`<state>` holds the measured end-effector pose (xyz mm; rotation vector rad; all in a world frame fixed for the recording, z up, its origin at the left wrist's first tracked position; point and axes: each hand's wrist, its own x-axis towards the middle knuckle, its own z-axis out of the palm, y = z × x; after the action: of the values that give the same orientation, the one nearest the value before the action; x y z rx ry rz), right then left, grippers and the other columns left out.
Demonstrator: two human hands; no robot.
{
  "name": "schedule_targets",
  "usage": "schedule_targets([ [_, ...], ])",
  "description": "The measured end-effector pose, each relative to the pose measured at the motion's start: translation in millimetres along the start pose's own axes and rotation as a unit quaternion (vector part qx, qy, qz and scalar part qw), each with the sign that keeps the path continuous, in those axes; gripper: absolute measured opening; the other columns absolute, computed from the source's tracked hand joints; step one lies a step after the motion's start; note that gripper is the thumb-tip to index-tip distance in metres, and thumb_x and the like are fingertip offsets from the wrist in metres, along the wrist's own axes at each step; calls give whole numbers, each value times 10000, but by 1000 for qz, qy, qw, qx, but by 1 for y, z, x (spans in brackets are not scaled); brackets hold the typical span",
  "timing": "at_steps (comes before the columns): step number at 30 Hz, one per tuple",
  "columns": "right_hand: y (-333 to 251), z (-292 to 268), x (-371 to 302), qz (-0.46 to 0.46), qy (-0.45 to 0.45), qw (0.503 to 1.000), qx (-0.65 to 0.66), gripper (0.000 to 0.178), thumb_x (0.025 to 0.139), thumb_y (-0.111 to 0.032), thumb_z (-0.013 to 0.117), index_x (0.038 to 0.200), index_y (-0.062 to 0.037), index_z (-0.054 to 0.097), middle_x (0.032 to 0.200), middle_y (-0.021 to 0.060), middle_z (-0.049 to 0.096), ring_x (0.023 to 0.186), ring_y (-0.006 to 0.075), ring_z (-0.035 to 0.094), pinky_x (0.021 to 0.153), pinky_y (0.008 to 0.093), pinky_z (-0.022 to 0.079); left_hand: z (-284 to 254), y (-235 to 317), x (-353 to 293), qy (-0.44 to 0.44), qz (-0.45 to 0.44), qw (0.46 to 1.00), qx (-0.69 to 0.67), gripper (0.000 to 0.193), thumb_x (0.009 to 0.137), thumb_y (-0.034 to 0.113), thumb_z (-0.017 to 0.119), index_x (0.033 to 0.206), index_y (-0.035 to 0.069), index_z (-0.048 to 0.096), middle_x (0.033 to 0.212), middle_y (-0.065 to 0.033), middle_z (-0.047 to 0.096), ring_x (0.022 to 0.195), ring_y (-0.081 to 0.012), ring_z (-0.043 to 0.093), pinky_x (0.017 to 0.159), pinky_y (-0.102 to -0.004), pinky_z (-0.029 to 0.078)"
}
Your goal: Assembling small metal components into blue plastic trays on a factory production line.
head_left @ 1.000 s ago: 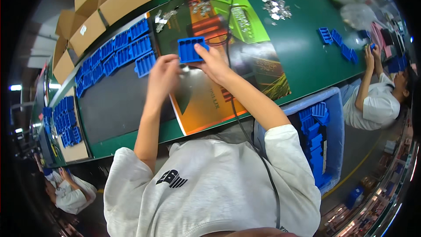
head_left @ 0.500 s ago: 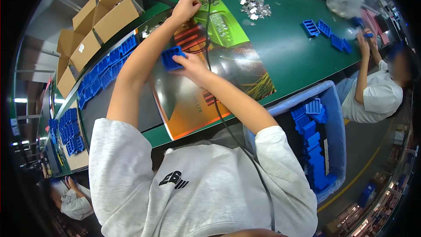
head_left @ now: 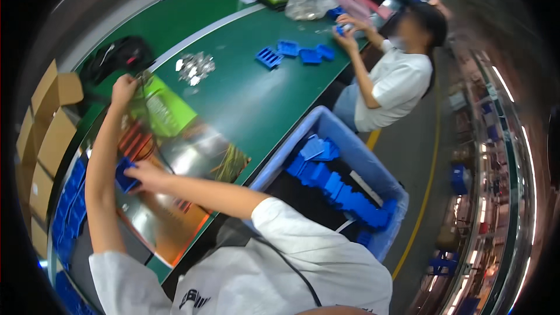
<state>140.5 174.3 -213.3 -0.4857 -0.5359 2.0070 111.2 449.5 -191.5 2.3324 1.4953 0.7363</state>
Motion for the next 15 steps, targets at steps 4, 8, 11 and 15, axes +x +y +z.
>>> schedule_targets([
  [4,-20,-1,-18,-5,6,1000,-30,224,922,-208,548,1082,-50,546,989,58,605,902,162,604,772,387,544,-5,29,3,48,-10,994,-94,184,778,190,585,807,8,584,745,-181,625,749,-334,636,695,-399,490],
  [8,-20,10,-19,8,-10,1000,-28,227,930,-223,541,1079,-51,544,992,59,606,888,166,605,763,389,548,-17,2,-3,44,-9,976,-211,153,901,192,580,863,50,538,647,-25,568,487,-92,501,434,-243,373],
  [11,-27,8,-27,4,21,1000,-7,226,929,-225,543,1079,-56,541,989,60,607,880,173,605,747,383,552,-41,27,-33,-22,-74,912,-403,155,942,230,563,931,75,556,710,4,562,531,-67,488,466,-204,372],
  [15,-24,0,-26,-7,19,1000,-19,253,934,-247,527,1091,-48,531,979,79,610,834,181,617,690,360,556,-111,80,-130,-44,-115,825,-552,205,959,273,542,989,70,550,723,39,471,568,-18,373,492,-175,293],
])
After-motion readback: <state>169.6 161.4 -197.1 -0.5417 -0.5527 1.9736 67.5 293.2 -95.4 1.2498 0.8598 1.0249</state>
